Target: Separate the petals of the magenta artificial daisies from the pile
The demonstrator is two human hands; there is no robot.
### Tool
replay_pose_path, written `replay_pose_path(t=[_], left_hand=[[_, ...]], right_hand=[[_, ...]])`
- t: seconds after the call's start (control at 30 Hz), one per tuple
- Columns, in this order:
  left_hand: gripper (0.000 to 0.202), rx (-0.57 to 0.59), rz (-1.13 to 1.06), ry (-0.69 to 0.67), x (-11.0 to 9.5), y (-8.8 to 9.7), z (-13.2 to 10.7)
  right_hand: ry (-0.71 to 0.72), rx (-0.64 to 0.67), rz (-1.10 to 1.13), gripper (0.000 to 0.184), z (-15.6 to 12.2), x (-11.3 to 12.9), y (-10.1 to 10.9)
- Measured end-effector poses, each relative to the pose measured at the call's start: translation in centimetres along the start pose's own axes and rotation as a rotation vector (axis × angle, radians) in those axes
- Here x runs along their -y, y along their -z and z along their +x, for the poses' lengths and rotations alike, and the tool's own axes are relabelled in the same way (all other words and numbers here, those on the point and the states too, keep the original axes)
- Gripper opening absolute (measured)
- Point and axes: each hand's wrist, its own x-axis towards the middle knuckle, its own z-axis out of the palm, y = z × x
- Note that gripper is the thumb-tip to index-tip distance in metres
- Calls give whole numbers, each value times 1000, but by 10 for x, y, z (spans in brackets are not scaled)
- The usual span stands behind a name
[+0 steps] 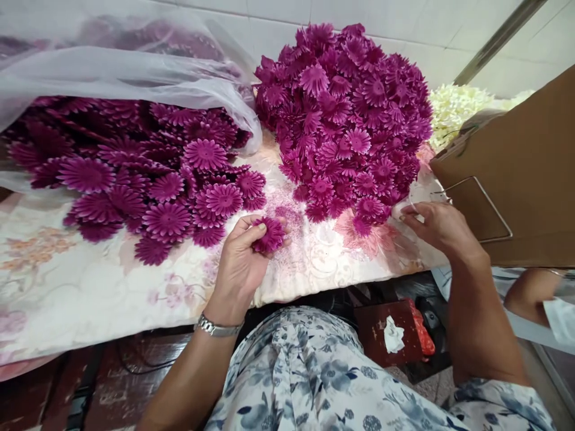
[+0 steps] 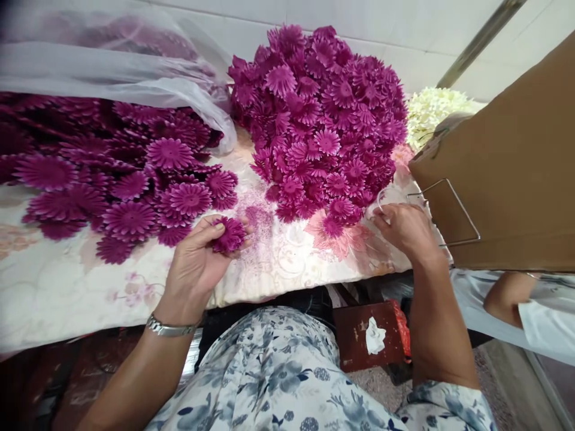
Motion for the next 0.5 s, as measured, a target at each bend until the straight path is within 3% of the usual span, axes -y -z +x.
replay_pose_path(t=[0.13, 0.3, 0.4, 0.5], left_hand=[[22, 20, 2, 22, -1, -2, -1], [26, 80, -89, 42, 0, -3, -5], [26, 124, -163, 54, 0, -1, -7], [31, 142, -221, 57, -1, 1, -8]], right_hand=[[-28, 215, 14, 38, 6, -1, 14], [-12, 219, 88, 38, 3, -6, 14], [-63, 69, 126, 44, -1, -16, 7], [-53, -247, 139, 48, -5, -24, 2]])
